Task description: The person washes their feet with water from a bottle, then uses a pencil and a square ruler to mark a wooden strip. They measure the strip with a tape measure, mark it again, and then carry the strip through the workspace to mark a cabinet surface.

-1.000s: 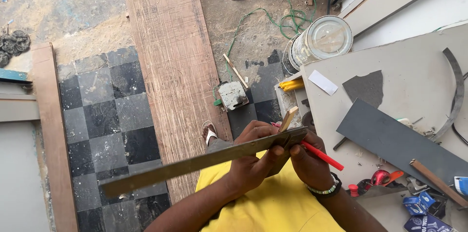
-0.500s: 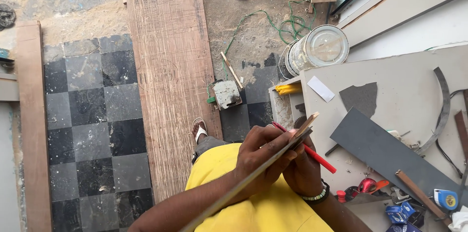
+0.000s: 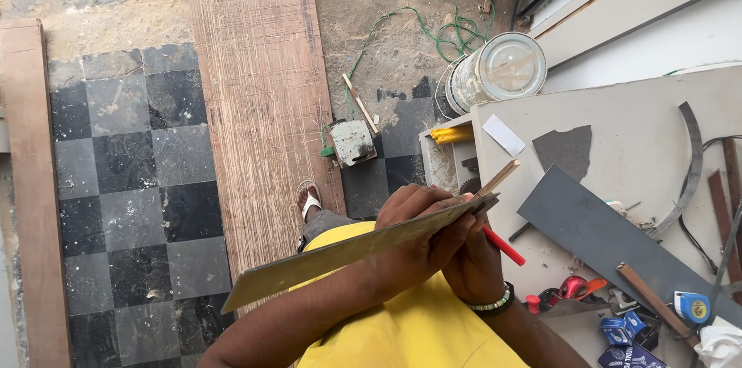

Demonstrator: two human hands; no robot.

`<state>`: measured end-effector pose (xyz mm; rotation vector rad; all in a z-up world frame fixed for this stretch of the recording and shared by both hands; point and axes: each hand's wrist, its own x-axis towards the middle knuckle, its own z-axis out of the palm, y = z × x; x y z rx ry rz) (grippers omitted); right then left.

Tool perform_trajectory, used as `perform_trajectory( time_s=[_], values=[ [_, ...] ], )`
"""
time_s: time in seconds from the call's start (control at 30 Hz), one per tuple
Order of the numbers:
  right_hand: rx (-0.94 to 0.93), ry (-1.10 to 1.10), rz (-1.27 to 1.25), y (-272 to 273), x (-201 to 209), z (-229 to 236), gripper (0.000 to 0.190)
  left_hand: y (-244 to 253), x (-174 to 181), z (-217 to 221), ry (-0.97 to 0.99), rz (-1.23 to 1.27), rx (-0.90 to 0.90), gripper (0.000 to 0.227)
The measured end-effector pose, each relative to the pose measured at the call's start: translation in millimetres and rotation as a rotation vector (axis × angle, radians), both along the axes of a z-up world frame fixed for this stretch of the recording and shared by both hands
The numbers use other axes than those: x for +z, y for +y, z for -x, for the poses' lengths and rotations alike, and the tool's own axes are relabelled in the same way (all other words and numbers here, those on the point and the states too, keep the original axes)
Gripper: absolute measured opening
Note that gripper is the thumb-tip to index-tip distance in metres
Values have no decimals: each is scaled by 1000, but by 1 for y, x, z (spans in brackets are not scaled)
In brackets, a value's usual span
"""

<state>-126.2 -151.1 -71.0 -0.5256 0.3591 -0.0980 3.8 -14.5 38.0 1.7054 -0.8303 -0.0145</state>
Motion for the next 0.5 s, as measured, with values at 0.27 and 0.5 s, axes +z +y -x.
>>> perform_trajectory(
  time_s=[0.27,0.5],
  values=[
    [-19,18,25,0,2,-7,53,-2,-10,-2,-38,-48,19,21],
    [-10,-12,20,1,1,-9,51,1,-10,-4,-11,-31,6,24]
  ],
)
